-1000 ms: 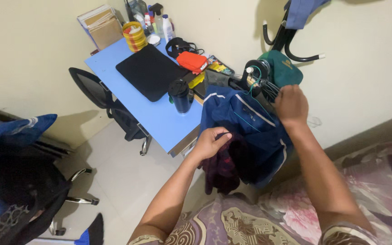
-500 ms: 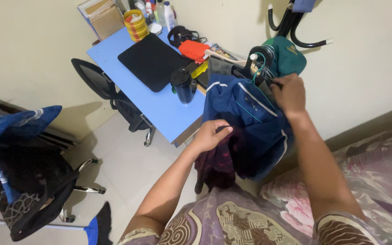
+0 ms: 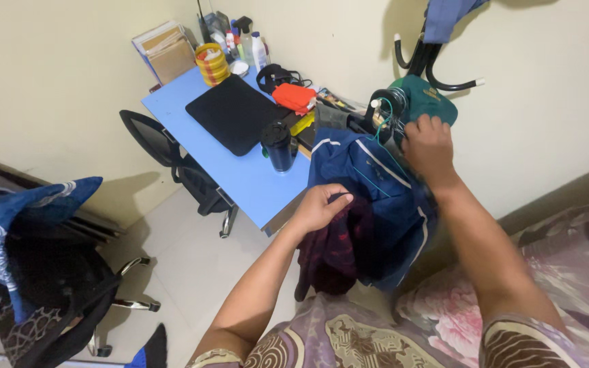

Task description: The person organizes various items on a desk, picks up a shirt and places it on a hanger, then folds several fabric items and stacks them on a chair.

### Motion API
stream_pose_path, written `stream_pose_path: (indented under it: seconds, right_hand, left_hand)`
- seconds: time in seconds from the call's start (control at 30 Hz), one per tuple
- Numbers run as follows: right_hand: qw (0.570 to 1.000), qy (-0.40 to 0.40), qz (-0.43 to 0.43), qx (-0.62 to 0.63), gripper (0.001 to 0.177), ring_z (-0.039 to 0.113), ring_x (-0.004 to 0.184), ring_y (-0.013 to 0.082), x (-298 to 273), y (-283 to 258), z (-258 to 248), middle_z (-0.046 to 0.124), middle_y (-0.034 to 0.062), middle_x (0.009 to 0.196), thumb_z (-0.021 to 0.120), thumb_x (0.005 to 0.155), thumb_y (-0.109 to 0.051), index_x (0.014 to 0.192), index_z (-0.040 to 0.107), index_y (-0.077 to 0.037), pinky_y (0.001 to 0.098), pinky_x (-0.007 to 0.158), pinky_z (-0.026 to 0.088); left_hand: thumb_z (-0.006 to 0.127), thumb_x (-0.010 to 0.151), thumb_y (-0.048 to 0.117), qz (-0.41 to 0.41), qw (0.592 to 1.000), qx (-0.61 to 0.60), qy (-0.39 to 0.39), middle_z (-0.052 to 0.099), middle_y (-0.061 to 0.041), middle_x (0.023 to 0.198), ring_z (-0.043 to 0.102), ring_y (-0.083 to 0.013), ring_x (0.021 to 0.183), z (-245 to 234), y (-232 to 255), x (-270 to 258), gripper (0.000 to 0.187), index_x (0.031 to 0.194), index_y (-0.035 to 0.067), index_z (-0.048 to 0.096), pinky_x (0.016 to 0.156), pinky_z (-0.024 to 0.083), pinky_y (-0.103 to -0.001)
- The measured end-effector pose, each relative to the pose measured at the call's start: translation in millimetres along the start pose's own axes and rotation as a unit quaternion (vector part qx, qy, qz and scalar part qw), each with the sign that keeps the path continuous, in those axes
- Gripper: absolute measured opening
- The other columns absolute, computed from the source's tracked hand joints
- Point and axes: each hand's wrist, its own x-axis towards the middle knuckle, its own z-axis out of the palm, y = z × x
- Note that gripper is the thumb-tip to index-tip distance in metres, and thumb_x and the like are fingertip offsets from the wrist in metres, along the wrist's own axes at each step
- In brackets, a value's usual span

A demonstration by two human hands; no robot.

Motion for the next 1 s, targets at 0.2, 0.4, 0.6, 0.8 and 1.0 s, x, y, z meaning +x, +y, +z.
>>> stream_pose_path:
  seconds: [0.2,0.4,0.6,0.8,1.0]
  right_hand:
    - [0.999,0.038,-0.027,0.014,0.013,0.058,0.080,0.0268,-10.1,13.1,-12.9,0.057,0.0061,0.084,0.073,0.080,-0.011,0.080,0.060,-0.011,0.0410,0.074,0.045]
    - [0.999,0.044,-0.004,0.012,0.009,0.060,0.082,0.0266,-17.3,14.6,-6.5,0.060,0.0052,0.088,0.074,0.085,-0.012,0.085,0.065,-0.010,0.0405,0.074,0.047]
    - [0.985,0.024,0.069,0.154,0.026,0.062,0.092,0.0300,-21.5,4.1,11.4,0.061,0.0089,0.104,0.067,0.087,-0.005,0.110,0.076,-0.010,0.0413,0.078,0.051]
    - [0.996,0.024,0.080,0.026,0.011,0.060,0.096,0.0323,-7.9,-11.6,15.5,0.062,0.0103,0.105,0.070,0.085,-0.009,0.096,0.071,-0.007,0.0438,0.078,0.049]
    - [0.997,-0.015,0.050,0.050,0.007,0.059,0.093,0.0330,-2.6,4.6,26.2,0.059,0.0122,0.097,0.074,0.085,-0.008,0.087,0.067,-0.006,0.0454,0.075,0.049]
  left_hand:
    - [0.067,0.098,0.025,0.023,1.000,0.014,0.011,0.068,0.000,0.071,0.058,-0.0066,0.066,0.4,1.0,1.6,0.024,0.095,0.003,0.073,0.064,0.050,-0.028]
    - [0.067,0.099,0.025,0.024,1.000,0.001,0.006,0.067,-0.001,0.072,0.057,-0.0064,0.067,8.9,-3.7,11.3,0.024,0.096,0.002,0.072,0.063,0.050,-0.028]
    - [0.067,0.097,0.027,0.021,1.000,0.005,0.007,0.067,-0.002,0.069,0.059,-0.0081,0.064,16.9,7.3,31.9,0.025,0.095,0.002,0.072,0.062,0.050,-0.029]
    - [0.068,0.097,0.027,0.062,0.997,0.040,0.015,0.066,-0.004,0.070,0.056,-0.0088,0.066,23.8,10.5,42.2,0.026,0.095,0.001,0.073,0.063,0.050,-0.030]
    - [0.068,0.097,0.026,0.060,0.998,0.026,0.007,0.067,-0.002,0.070,0.059,-0.0082,0.066,25.7,6.1,41.9,0.026,0.092,0.001,0.072,0.064,0.050,-0.030]
